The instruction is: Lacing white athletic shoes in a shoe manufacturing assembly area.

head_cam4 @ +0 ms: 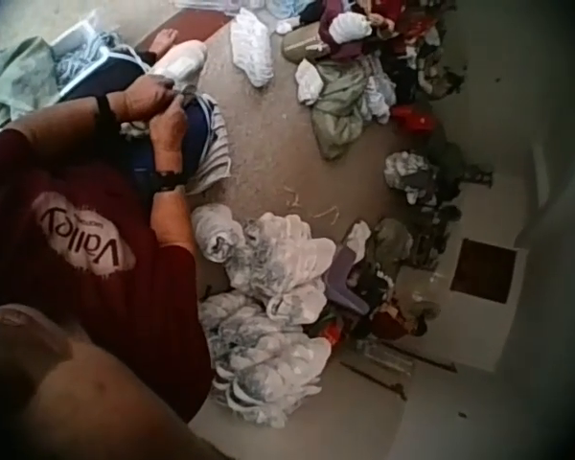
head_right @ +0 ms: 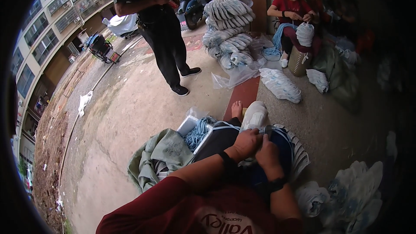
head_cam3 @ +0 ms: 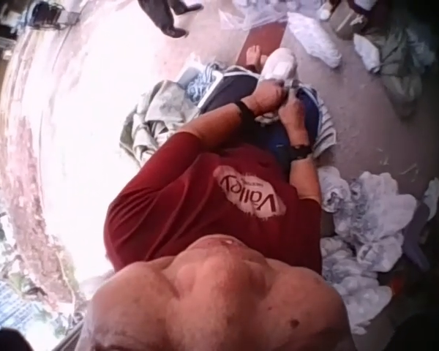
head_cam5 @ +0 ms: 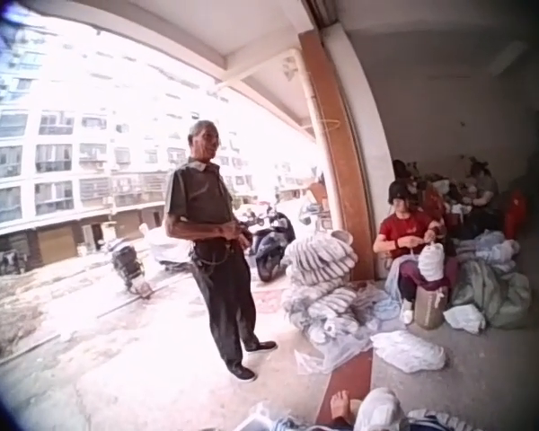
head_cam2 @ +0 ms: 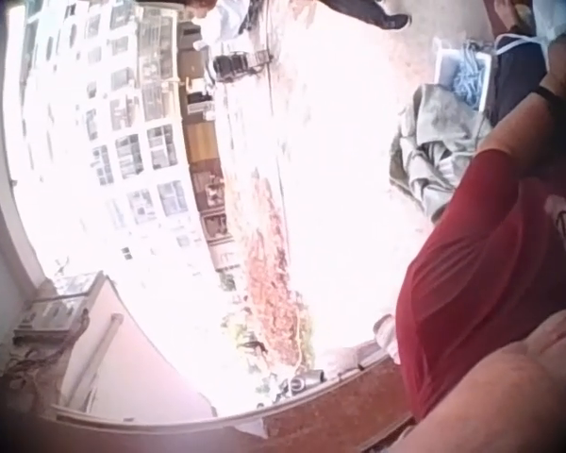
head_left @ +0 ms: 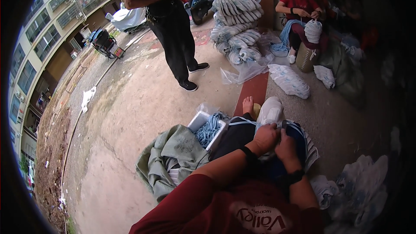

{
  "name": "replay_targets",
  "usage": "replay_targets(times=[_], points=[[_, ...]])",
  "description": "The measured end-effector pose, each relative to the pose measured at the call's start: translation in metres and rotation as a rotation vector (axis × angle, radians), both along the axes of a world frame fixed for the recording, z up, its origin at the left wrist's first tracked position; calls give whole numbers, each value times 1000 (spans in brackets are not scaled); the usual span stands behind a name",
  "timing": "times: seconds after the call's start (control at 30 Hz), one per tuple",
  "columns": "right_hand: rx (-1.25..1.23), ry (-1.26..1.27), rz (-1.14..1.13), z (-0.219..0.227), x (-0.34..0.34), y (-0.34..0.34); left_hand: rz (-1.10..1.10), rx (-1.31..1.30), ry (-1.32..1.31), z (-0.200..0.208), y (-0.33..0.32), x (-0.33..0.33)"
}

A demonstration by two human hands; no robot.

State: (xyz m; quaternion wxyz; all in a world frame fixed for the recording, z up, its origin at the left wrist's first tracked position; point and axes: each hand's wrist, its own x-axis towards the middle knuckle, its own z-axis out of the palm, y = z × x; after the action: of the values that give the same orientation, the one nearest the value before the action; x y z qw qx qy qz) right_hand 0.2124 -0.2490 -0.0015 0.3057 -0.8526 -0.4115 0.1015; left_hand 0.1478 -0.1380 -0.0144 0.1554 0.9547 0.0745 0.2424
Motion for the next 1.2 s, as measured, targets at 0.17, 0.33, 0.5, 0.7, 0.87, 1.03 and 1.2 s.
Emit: replay_targets(times=[0.17,0.33,0.5,0.7,0.87,1.03,1.2], points=[[192,120,-10,-4,6,1,55,-43,57,-2,-1,6],[342,258,75,-11,18,1,120,-110,-42,-13,1,16],[332,265,67,-22,23,-3,42,-69,-60,-14,3,20],[156,14,53,1,6,-9,-77,45,217,2,8,24],[126,11,-15,-5,2,-8,49,-89,247,1,-1,15],[188,48,-7,-13,10,-8,-23,-54,202,-4,-1,9],[211,-59,-39,-19,10,-11,217,-250,274,-5,-1,22]])
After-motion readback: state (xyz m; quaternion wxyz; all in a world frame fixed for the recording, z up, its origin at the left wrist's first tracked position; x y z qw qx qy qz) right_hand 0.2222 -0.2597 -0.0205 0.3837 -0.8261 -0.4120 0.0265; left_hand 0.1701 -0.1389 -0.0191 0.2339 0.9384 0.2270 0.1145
